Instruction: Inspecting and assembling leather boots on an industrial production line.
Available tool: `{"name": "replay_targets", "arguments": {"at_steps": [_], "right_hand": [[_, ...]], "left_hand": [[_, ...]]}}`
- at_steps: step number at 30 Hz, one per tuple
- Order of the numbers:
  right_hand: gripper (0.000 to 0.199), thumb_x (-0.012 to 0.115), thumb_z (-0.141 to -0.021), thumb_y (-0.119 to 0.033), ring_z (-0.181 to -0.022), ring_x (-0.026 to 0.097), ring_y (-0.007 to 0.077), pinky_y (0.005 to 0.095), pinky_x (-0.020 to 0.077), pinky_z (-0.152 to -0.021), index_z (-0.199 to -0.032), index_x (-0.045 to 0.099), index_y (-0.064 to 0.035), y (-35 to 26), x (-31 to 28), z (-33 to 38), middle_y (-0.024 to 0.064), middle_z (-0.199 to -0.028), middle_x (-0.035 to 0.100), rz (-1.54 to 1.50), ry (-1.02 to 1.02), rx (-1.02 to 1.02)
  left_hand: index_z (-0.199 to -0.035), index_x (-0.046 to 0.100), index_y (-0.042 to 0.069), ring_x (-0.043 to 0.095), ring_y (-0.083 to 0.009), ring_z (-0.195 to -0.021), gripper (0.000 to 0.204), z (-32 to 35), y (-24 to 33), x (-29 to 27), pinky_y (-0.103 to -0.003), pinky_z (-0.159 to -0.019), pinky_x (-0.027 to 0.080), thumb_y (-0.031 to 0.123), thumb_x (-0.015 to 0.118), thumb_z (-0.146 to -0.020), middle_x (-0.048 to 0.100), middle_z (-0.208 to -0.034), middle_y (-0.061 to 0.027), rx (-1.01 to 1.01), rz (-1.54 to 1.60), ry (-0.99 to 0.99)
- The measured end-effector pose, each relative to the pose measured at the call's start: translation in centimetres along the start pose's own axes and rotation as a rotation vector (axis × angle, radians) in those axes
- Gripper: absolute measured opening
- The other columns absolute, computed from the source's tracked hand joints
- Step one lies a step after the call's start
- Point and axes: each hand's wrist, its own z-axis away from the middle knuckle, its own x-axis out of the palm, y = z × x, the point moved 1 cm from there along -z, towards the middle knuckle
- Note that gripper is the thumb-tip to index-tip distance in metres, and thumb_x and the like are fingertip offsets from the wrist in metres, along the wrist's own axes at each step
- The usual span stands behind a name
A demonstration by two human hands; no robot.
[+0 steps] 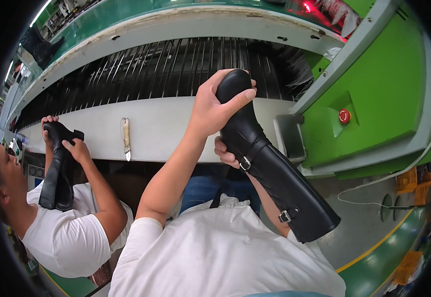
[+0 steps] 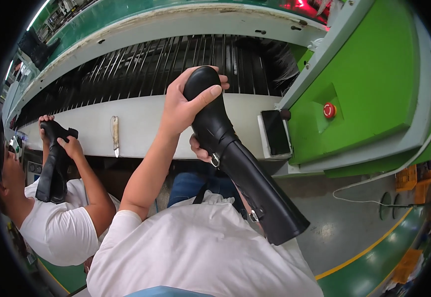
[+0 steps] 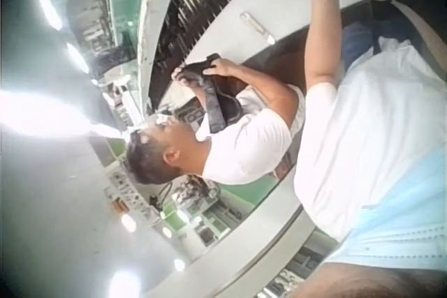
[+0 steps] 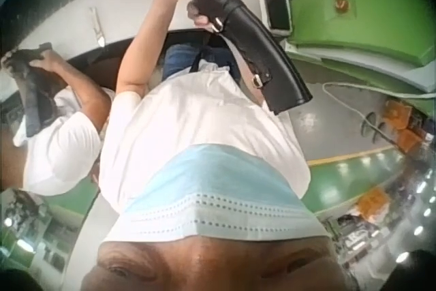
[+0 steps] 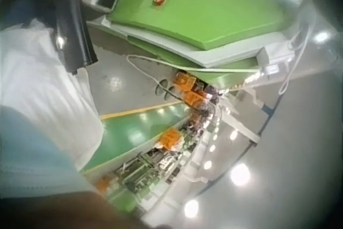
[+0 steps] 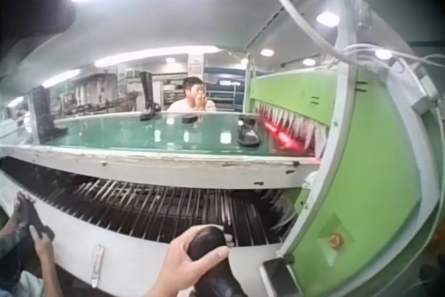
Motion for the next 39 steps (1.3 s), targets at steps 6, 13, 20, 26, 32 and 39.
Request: {"name": "replay_targets", "arguments": {"at_steps": [6, 13, 20, 26, 32, 39], "right_hand": [[0.081, 0.068, -0.103, -0.064, -0.063, 0.065, 0.027, 0.0306, 0.0474, -0.044, -0.15, 0.053, -0.0002, 2.0, -3.3, 0.8, 0.0224, -0.088, 0.065, -0.116, -0.128, 0.137], [0.062, 0.066, -0.108, -0.054, -0.051, 0.058, 0.0219, 0.0285, 0.0399, -0.038, -0.116, 0.064, 0.007, 4.1, -2.0, 2.1, 0.0174, -0.081, 0.064, -0.025, -0.128, 0.091], [0.077, 0.058, -0.109, -0.065, -0.076, 0.074, 0.0325, 0.0378, 0.0589, -0.056, -0.133, 0.062, 0.0081, 4.0, -6.1, 3.5, 0.0232, -0.105, 0.073, 0.093, 0.003, 0.031], [0.098, 0.044, -0.106, -0.083, -0.113, 0.073, 0.0272, 0.04, 0.0596, -0.1, -0.14, 0.062, 0.008, 2.9, -1.3, 6.2, 0.0202, -0.122, 0.073, 0.376, 0.152, -0.236], [0.084, 0.056, -0.103, -0.076, -0.092, 0.071, 0.0174, 0.0303, 0.0568, -0.083, -0.127, 0.066, 0.0035, 0.1, -3.0, 5.3, 0.0109, -0.107, 0.073, 0.649, 0.304, -0.429], [0.079, 0.058, -0.102, -0.072, -0.086, 0.071, 0.0154, 0.0303, 0.0568, -0.075, -0.123, 0.066, 0.0036, -1.3, -2.2, 4.0, 0.0116, -0.102, 0.075, 1.0, 0.415, -0.606]], "left_hand": [[-0.143, 0.066, -0.004, 0.073, -0.0185, -0.107, 0.054, 1.4, 0.2, -0.3, -0.036, -0.097, 0.061, 0.025, 0.081, -0.1, 0.076, -0.115, -0.0095, -0.093, 0.0, -0.117], [-0.152, 0.059, -0.004, 0.072, -0.0227, -0.108, 0.08, 3.0, -0.5, 0.6, -0.036, -0.098, 0.06, 0.06, 0.022, -0.12, 0.074, -0.121, -0.0148, -0.276, 0.281, -0.131], [-0.15, 0.059, -0.009, 0.072, -0.0265, -0.102, 0.072, 3.7, -3.1, 1.0, -0.038, -0.094, 0.06, 0.048, 0.029, -0.119, 0.073, -0.116, -0.0186, -0.365, 0.487, -0.13], [-0.146, 0.061, -0.012, 0.073, -0.0303, -0.101, 0.071, 3.9, -3.9, 1.4, -0.04, -0.093, 0.059, 0.043, 0.026, -0.118, 0.073, -0.114, -0.0219, -0.283, 0.55, -0.167], [-0.148, 0.061, -0.009, 0.074, -0.0323, -0.111, 0.082, 0.7, -4.5, 1.2, -0.043, -0.103, 0.059, 0.053, 0.016, -0.118, 0.077, -0.12, -0.0246, -0.207, 0.209, -0.168], [-0.138, 0.069, -0.005, 0.078, -0.0286, -0.119, 0.054, -0.1, -5.0, 1.2, -0.042, -0.105, 0.062, 0.005, 0.09, -0.089, 0.08, -0.128, -0.0206, -0.133, 0.151, -0.217]]}}
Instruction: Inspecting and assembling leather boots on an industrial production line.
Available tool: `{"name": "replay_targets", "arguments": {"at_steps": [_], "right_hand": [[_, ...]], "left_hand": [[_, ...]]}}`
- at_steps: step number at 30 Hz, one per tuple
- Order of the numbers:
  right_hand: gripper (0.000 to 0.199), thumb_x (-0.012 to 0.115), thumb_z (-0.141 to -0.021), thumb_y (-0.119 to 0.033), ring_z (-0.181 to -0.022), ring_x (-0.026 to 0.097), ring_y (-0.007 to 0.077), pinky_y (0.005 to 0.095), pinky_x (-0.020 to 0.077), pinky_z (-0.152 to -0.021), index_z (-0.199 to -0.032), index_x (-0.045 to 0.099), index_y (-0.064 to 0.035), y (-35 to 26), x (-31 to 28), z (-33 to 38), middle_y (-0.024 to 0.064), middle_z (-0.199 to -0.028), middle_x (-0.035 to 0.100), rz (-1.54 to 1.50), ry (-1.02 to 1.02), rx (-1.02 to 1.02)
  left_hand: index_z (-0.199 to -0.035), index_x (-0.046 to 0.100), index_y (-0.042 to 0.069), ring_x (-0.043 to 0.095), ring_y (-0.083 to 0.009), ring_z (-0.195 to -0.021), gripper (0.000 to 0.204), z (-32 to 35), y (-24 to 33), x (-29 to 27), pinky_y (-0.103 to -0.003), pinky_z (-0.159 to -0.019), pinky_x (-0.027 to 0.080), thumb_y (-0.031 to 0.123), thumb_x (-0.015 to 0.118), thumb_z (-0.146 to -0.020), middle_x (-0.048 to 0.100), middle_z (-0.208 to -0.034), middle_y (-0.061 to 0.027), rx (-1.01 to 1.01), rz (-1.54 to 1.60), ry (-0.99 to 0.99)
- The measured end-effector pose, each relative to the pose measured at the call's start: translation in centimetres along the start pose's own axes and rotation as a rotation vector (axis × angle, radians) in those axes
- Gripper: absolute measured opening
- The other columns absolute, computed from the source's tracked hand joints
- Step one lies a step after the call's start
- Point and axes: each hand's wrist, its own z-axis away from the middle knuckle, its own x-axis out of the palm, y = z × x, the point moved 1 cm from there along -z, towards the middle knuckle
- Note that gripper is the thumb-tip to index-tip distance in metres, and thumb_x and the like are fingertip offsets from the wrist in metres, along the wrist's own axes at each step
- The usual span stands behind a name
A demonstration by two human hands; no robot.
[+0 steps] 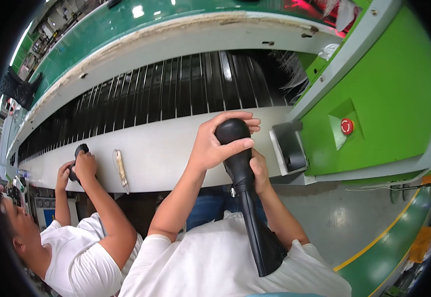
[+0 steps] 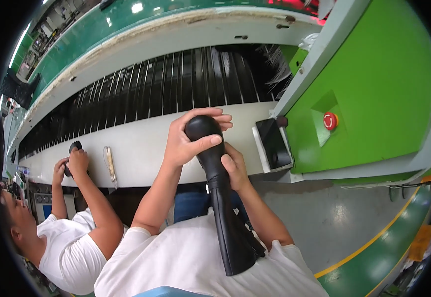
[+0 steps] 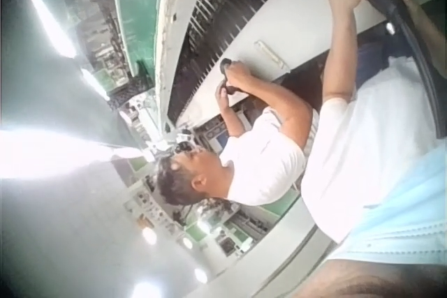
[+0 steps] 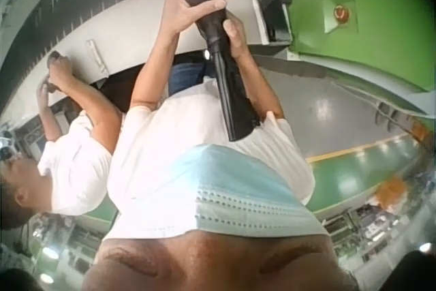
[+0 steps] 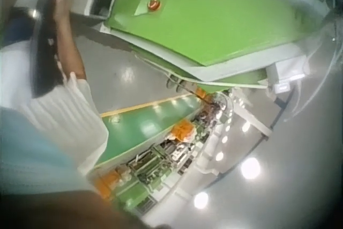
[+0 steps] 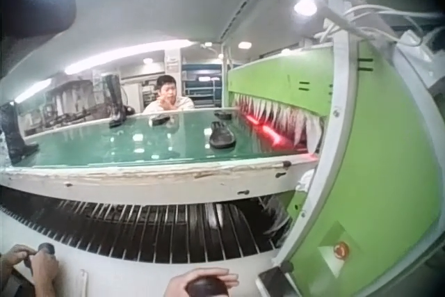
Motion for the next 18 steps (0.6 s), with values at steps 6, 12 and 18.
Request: {"name": "replay_targets", "arguments": {"at_steps": [6, 12, 18], "right_hand": [[0.092, 0.052, -0.099, -0.08, -0.087, 0.073, 0.0176, 0.0305, 0.057, -0.075, -0.131, 0.063, 0.0055, 2.5, -1.3, 0.6, 0.0119, -0.103, 0.075, 0.172, -0.014, 0.026], [0.09, 0.054, -0.1, -0.073, -0.099, 0.071, 0.0187, 0.0327, 0.0562, -0.083, -0.143, 0.056, 0.0059, 1.9, -0.5, 0.2, 0.0137, -0.115, 0.072, 0.11, -0.017, -0.005], [0.083, 0.053, -0.102, -0.069, -0.092, 0.07, 0.0181, 0.0337, 0.055, -0.079, -0.138, 0.06, 0.0045, 1.9, -1.0, 0.3, 0.0123, -0.108, 0.073, 0.087, -0.014, 0.019]], "left_hand": [[-0.128, 0.074, -0.007, 0.079, -0.0299, -0.119, 0.041, 0.6, -1.5, -0.8, -0.042, -0.106, 0.062, 0.003, 0.088, -0.09, 0.08, -0.128, -0.0204, -0.087, 0.063, -0.014], [-0.13, 0.073, -0.006, 0.079, -0.0295, -0.117, 0.045, 0.7, -2.1, -1.2, -0.043, -0.105, 0.062, 0.005, 0.089, -0.09, 0.081, -0.124, -0.0202, -0.082, 0.042, -0.049], [-0.14, 0.068, -0.003, 0.079, -0.0317, -0.118, 0.052, 0.9, -2.5, 0.2, -0.044, -0.103, 0.063, 0.003, 0.088, -0.091, 0.078, -0.129, -0.0225, 0.09, 0.079, 0.091]]}}
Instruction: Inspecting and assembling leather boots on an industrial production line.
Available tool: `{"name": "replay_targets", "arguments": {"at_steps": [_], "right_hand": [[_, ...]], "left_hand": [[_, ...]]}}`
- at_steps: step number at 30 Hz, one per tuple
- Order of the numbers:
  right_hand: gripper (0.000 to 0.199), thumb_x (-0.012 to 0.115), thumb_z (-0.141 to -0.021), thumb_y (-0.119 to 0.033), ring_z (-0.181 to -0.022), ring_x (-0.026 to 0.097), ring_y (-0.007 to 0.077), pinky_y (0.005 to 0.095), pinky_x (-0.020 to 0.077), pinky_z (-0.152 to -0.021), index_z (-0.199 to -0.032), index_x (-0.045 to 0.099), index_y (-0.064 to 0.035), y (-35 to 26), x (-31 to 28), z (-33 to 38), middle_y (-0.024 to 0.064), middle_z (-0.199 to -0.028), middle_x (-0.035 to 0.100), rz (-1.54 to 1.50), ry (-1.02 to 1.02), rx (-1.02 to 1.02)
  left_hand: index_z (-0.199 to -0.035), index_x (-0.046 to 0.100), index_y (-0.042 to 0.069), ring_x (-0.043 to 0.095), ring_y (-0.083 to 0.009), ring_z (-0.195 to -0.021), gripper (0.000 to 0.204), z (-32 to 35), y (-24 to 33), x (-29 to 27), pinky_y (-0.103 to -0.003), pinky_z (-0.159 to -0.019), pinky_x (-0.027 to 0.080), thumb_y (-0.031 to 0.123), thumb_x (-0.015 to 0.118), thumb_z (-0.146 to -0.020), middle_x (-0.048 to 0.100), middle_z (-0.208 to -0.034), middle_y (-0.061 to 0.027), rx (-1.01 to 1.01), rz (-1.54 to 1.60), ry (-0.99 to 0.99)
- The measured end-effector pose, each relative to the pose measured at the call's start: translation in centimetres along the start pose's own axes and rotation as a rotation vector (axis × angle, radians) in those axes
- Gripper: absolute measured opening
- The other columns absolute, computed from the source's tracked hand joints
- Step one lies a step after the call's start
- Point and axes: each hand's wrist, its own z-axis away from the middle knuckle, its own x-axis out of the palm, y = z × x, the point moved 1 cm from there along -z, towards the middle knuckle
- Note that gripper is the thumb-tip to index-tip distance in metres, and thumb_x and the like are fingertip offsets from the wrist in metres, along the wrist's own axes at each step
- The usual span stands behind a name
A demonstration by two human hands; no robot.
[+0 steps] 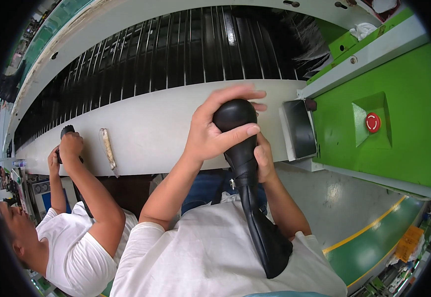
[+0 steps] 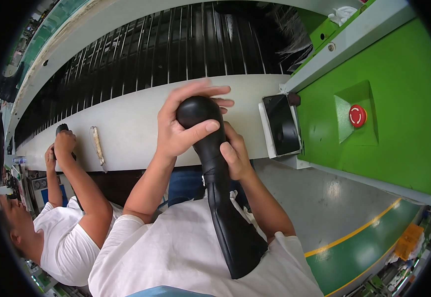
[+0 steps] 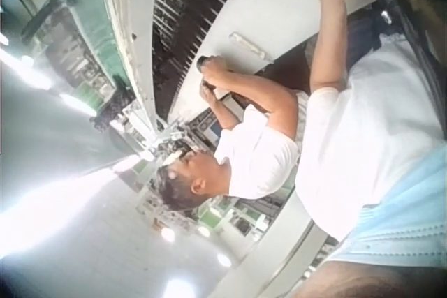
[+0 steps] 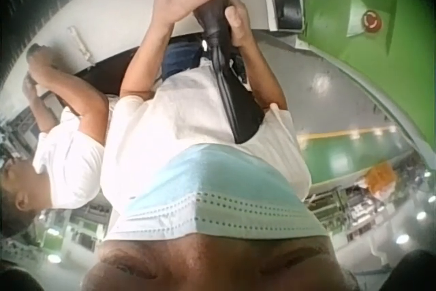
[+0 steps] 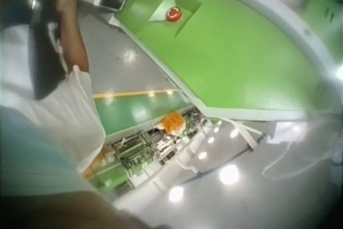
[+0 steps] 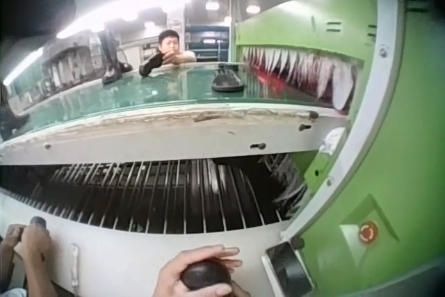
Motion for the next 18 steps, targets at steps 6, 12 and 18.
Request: {"name": "replay_targets", "arguments": {"at_steps": [6, 12, 18], "right_hand": [[0.078, 0.048, -0.105, -0.067, -0.087, 0.07, 0.0166, 0.0318, 0.0544, -0.074, -0.136, 0.06, 0.0039, 0.4, 0.1, -0.6, 0.0111, -0.104, 0.073, -0.098, 0.005, 0.022], [0.081, 0.036, -0.113, -0.068, -0.094, 0.078, 0.0262, 0.0365, 0.063, -0.085, -0.146, 0.058, 0.0019, 3.0, -1.2, -1.1, 0.0192, -0.115, 0.076, -0.377, -0.01, 0.263], [0.074, 0.047, -0.112, -0.069, -0.086, 0.079, 0.0226, 0.034, 0.0651, -0.082, -0.133, 0.068, -0.0011, -0.1, 0.0, -2.4, 0.0166, -0.1, 0.078, -0.508, 0.16, 0.388]], "left_hand": [[-0.134, 0.069, -0.004, 0.08, -0.0315, -0.114, 0.042, -1.1, -0.8, -0.2, -0.042, -0.099, 0.064, 0.004, 0.084, -0.095, 0.078, -0.131, -0.022, -0.024, -0.019, -0.012], [-0.139, 0.069, 0.001, 0.074, -0.0251, -0.121, 0.05, -3.6, -1.2, -1.1, -0.038, -0.104, 0.06, 0.017, 0.088, -0.096, 0.076, -0.131, -0.0152, 0.098, -0.568, 0.064], [-0.127, 0.077, -0.001, 0.077, -0.0211, -0.114, 0.034, -6.9, 6.6, -0.8, -0.034, -0.099, 0.061, 0.008, 0.086, -0.096, 0.079, -0.125, -0.013, 0.491, -0.748, -0.087]]}}
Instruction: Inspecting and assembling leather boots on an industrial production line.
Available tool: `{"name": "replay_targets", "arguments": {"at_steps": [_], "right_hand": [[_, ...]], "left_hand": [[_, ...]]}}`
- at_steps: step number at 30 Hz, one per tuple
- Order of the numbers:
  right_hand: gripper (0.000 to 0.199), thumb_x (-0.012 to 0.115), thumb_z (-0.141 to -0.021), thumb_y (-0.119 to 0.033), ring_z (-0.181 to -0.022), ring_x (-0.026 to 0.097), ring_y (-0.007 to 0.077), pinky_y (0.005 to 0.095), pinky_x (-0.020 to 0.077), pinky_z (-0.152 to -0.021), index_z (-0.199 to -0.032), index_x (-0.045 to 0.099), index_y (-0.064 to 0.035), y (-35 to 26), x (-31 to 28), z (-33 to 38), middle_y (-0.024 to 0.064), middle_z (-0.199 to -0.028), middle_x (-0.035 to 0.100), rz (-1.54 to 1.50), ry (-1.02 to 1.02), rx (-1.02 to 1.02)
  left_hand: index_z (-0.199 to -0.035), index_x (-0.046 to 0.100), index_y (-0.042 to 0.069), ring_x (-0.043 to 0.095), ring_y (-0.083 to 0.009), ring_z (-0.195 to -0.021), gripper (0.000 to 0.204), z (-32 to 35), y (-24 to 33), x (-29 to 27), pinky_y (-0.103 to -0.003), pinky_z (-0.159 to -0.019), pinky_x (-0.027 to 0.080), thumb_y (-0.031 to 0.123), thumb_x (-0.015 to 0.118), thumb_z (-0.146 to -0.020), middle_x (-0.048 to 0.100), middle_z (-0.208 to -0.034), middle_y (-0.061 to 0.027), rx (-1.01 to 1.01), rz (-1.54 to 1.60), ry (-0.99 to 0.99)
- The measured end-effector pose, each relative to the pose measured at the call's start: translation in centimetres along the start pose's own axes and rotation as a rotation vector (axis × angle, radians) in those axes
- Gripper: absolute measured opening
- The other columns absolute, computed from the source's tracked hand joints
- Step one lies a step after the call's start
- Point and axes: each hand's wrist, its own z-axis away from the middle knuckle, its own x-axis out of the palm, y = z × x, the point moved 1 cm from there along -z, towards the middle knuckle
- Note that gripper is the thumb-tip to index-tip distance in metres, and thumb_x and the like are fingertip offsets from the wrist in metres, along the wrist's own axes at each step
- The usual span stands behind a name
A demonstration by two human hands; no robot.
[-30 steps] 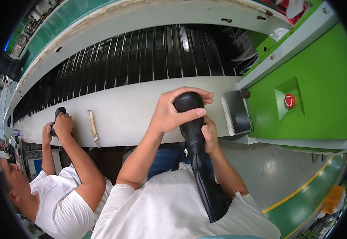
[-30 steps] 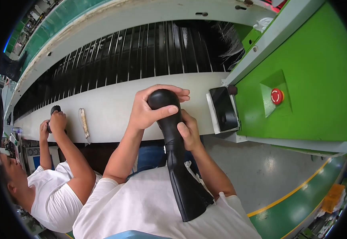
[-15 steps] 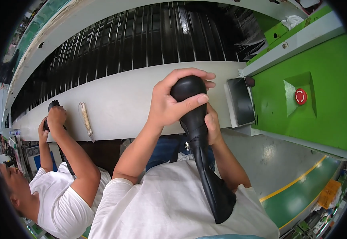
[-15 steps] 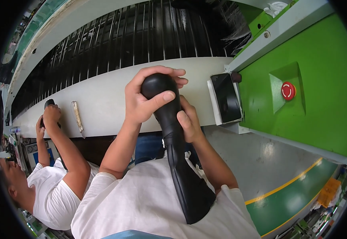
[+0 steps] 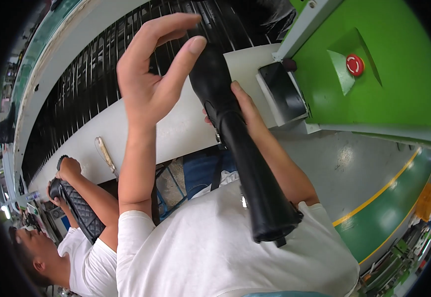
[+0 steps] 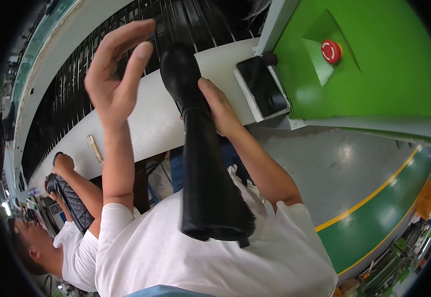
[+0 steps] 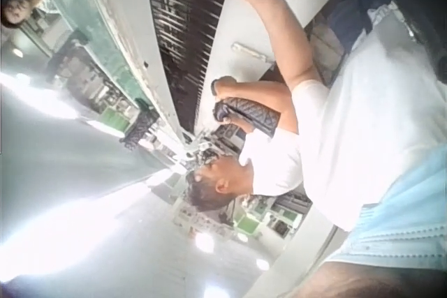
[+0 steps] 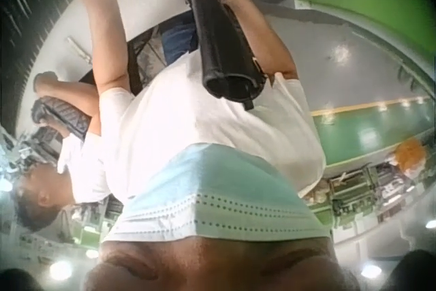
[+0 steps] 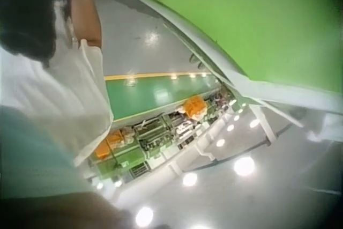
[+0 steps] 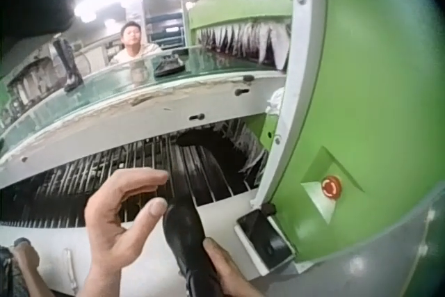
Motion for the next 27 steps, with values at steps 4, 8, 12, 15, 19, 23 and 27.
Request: {"name": "replay_targets", "arguments": {"at_steps": [4, 8, 12, 15, 19, 23, 27], "right_hand": [[0.07, 0.049, -0.113, -0.066, -0.081, 0.078, 0.0219, 0.033, 0.0649, -0.081, -0.134, 0.067, -0.0016, 1.2, -1.6, -1.2, 0.0156, -0.101, 0.077, 0.086, 0.012, -0.085], [0.066, 0.052, -0.114, -0.062, -0.1, 0.069, 0.0169, 0.0312, 0.0554, -0.093, -0.135, 0.066, -0.0003, 0.6, -0.6, -1.3, 0.0103, -0.115, 0.072, 0.205, 0.092, -0.209], [0.07, 0.054, -0.114, -0.062, -0.117, 0.062, 0.0155, 0.0292, 0.0468, -0.107, -0.137, 0.065, 0.0027, 1.3, -1.0, -2.0, 0.0094, -0.127, 0.068, 0.1, 0.097, -0.126], [0.073, 0.054, -0.113, -0.063, -0.124, 0.064, 0.0176, 0.0301, 0.0476, -0.111, -0.144, 0.063, 0.0032, 0.8, -1.1, -2.2, 0.012, -0.134, 0.068, -0.03, 0.117, -0.046], [0.076, 0.053, -0.113, -0.063, -0.131, 0.065, 0.0203, 0.0322, 0.049, -0.115, -0.151, 0.06, 0.0034, 1.9, -1.4, -3.0, 0.0143, -0.141, 0.068, -0.173, 0.051, -0.075], [0.079, 0.052, -0.113, -0.064, -0.136, 0.064, 0.0218, 0.0342, 0.0502, -0.117, -0.155, 0.057, 0.0029, 1.3, -1.4, -2.7, 0.0161, -0.147, 0.066, -0.168, -0.02, -0.054], [0.081, 0.051, -0.113, -0.065, -0.138, 0.064, 0.023, 0.0343, 0.05, -0.118, -0.157, 0.055, 0.0035, 0.1, -0.4, -1.9, 0.0179, -0.15, 0.064, -0.088, 0.035, -0.088]], "left_hand": [[-0.121, 0.078, -0.006, 0.078, -0.0248, -0.108, 0.028, -0.6, 3.7, -0.4, -0.034, -0.099, 0.06, 0.007, 0.08, -0.097, 0.081, -0.117, -0.0166, 0.013, 0.143, -0.179], [-0.12, 0.078, -0.009, 0.077, -0.0339, -0.113, 0.046, 1.8, 3.7, -1.7, -0.042, -0.103, 0.058, 0.031, 0.057, -0.109, 0.08, -0.121, -0.0229, -0.013, 0.2, -0.275], [-0.126, 0.075, -0.01, 0.075, -0.036, -0.12, 0.066, 3.2, 4.7, -1.8, -0.045, -0.11, 0.054, 0.047, 0.043, -0.114, 0.079, -0.125, -0.0252, -0.161, 0.272, -0.227], [-0.153, 0.056, -0.011, 0.066, -0.0385, -0.139, 0.156, 4.5, 6.0, -0.4, -0.048, -0.123, 0.044, 0.108, 0.067, -0.054, 0.068, -0.147, -0.0282, -0.095, 0.463, -0.272], [-0.173, 0.031, 0.001, 0.047, -0.0422, -0.158, 0.157, 7.3, 7.6, 1.6, -0.05, -0.131, 0.035, 0.061, 0.11, -0.052, 0.044, -0.171, -0.0293, -0.254, 0.542, -0.357], [-0.164, 0.043, -0.001, 0.054, -0.0401, -0.15, 0.115, 7.7, 7.5, 3.0, -0.05, -0.128, 0.04, 0.055, 0.087, -0.074, 0.053, -0.162, -0.0286, -0.35, 0.613, -0.248], [-0.152, 0.059, -0.005, 0.063, -0.0372, -0.14, 0.07, 7.9, 6.8, 3.8, -0.049, -0.125, 0.047, 0.047, 0.056, -0.105, 0.065, -0.15, -0.0278, -0.488, 0.711, -0.093]]}}
